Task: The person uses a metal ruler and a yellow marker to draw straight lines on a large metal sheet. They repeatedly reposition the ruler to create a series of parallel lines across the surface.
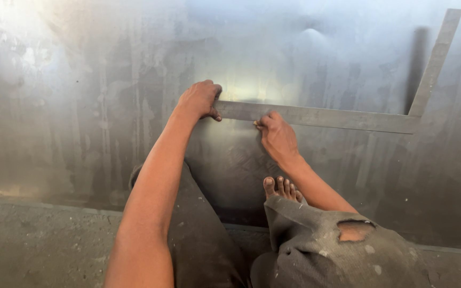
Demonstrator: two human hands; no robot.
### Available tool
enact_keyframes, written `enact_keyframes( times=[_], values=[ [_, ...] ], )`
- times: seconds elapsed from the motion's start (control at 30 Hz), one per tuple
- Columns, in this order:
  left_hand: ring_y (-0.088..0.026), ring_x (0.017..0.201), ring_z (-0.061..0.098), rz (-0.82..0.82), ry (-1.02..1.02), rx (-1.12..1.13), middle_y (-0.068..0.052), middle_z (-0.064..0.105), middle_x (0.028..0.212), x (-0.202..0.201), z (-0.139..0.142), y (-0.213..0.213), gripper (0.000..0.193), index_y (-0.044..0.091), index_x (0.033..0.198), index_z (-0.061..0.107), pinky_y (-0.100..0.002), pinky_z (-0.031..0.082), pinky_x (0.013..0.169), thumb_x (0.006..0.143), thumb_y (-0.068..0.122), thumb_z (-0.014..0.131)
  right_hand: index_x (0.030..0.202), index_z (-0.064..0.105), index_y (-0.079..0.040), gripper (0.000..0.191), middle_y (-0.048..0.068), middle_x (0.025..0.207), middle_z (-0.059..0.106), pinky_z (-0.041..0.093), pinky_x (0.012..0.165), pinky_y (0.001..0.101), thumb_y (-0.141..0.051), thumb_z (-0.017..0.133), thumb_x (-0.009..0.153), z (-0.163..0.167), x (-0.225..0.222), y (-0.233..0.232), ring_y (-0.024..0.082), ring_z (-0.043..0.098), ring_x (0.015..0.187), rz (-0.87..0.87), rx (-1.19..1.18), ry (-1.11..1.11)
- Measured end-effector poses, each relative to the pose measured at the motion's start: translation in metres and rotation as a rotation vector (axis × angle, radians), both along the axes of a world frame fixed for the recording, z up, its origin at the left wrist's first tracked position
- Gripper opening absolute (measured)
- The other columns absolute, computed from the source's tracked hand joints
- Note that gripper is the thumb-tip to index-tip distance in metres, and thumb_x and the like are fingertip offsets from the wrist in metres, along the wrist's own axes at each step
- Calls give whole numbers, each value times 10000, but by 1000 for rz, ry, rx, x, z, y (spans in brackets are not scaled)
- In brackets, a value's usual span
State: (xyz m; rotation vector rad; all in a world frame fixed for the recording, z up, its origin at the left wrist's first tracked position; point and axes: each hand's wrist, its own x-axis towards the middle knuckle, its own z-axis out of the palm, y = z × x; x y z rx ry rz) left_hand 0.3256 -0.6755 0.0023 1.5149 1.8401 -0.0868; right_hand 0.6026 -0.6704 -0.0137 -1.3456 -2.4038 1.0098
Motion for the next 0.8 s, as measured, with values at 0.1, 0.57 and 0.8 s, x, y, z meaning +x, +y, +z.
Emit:
enact_keyframes(
  times=[0.1,0.57,0.8],
  values=[
    [-383,1150,595,-69,-4,48,-136,639,1157,-4,-4,3,679,90,1096,670,-494,512,944,550,318,1004,947,786,-95,150,153,1031,712,550,794,481,-75,671,854,-12,6,-1,392,687,919,23,-286,-108],
    [-324,1139,619,34,18,-47,-63,660,1133,5,7,6,614,96,1024,677,-468,528,921,542,304,997,1004,722,-53,123,82,1008,701,569,692,392,-120,750,905,18,-9,-1,293,724,823,-35,12,178],
    [-323,1151,610,27,15,-45,-66,655,1136,4,5,6,610,97,1026,681,-466,525,927,549,308,998,942,745,-50,105,104,1011,694,552,710,443,-109,663,970,7,-11,6,343,708,830,46,39,12]
  ],
)
